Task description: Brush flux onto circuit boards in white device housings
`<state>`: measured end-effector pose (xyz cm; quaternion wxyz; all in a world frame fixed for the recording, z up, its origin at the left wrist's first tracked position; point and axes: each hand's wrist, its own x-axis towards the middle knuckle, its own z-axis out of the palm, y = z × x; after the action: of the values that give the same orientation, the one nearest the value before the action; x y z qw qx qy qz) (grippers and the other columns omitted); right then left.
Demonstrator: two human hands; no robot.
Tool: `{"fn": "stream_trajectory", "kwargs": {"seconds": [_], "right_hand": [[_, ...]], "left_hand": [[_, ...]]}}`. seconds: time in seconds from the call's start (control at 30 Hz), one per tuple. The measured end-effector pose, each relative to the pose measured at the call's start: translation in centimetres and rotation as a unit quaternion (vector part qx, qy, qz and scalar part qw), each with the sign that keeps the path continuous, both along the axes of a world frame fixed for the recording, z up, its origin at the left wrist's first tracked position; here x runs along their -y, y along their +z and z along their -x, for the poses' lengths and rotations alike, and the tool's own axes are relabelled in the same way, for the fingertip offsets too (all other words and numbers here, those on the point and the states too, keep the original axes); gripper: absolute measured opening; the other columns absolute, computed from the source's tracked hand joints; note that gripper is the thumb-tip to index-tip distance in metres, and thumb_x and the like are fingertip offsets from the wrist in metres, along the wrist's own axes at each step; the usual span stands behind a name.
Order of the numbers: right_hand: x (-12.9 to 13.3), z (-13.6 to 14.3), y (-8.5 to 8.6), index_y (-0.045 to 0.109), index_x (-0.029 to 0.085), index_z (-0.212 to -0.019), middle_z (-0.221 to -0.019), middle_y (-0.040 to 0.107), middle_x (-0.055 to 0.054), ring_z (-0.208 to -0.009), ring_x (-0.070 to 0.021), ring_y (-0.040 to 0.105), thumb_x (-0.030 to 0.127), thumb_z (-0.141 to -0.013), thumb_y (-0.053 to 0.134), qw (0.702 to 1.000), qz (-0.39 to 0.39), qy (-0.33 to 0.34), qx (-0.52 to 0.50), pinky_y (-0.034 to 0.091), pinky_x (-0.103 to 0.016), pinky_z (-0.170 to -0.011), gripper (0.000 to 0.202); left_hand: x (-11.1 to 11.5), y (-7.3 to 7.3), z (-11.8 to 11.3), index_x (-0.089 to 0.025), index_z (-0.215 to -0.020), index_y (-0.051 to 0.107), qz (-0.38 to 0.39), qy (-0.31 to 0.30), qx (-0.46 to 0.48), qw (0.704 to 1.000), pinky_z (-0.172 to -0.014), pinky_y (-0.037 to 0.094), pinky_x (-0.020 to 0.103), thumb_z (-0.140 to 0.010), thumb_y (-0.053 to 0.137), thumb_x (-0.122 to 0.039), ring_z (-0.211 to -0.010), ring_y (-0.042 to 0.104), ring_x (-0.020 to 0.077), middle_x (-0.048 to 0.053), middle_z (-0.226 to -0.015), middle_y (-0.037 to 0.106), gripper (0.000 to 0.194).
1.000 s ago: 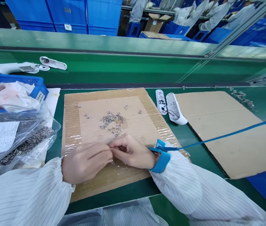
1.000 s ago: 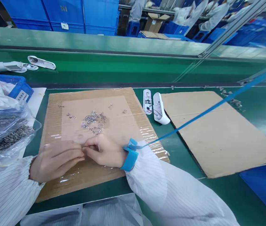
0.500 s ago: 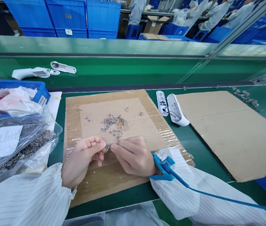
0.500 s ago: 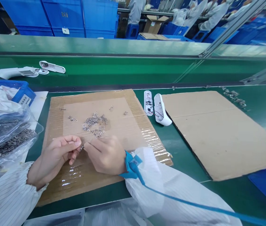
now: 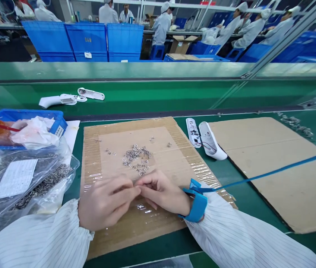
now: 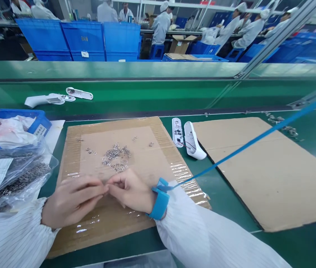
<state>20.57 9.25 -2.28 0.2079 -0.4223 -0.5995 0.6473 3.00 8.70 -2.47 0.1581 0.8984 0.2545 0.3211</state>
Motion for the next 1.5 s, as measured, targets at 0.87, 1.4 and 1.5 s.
{"fn": "stream_trajectory", "kwargs": {"seconds": [0.87,1.4,1.5], "right_hand": [[-2.9,-2.2,-0.3,0.064,0.014,-0.075,-0.067,0.06,-0.005,-0.061,-0.011,0.054,0.013,-0.078,0.047,0.807,-0.543,-0.148,0.178,0.043,-0.021,-0.054,0.017],[-7.0,-8.0,-1.4,0.065,0.012,-0.078,-0.065,0.062,-0.006,-0.054,-0.0141,0.055,0.03,-0.072,0.055,0.871,-0.338,-0.326,0.144,0.048,-0.029,-0.056,0.022],[-7.1,-7.9,-1.6,0.066,0.013,-0.072,-0.074,0.061,-0.006,-0.057,-0.0124,0.054,0.031,-0.072,0.056,0.886,-0.325,-0.316,0.098,0.046,-0.026,-0.054,0.02]], "left_hand": [[-3.2,-0.4,1.5,-0.016,-0.062,0.06,0.313,0.243,0.039,0.917,-0.051,0.038,0.024,-0.069,0.054,-0.026,-0.057,0.05,0.0129,0.003,-0.065,0.057,0.014],[-2.6,-0.3,1.7,-0.017,-0.076,0.064,0.138,0.169,-0.136,0.966,-0.055,0.041,0.028,-0.079,0.045,-0.037,-0.056,0.053,0.0147,0.004,-0.07,0.056,0.028],[-2.4,0.5,1.6,-0.017,-0.072,0.062,0.182,0.166,-0.081,0.966,-0.053,0.039,0.027,-0.082,0.04,-0.034,-0.058,0.053,0.0147,0.005,-0.068,0.057,0.03]]}}
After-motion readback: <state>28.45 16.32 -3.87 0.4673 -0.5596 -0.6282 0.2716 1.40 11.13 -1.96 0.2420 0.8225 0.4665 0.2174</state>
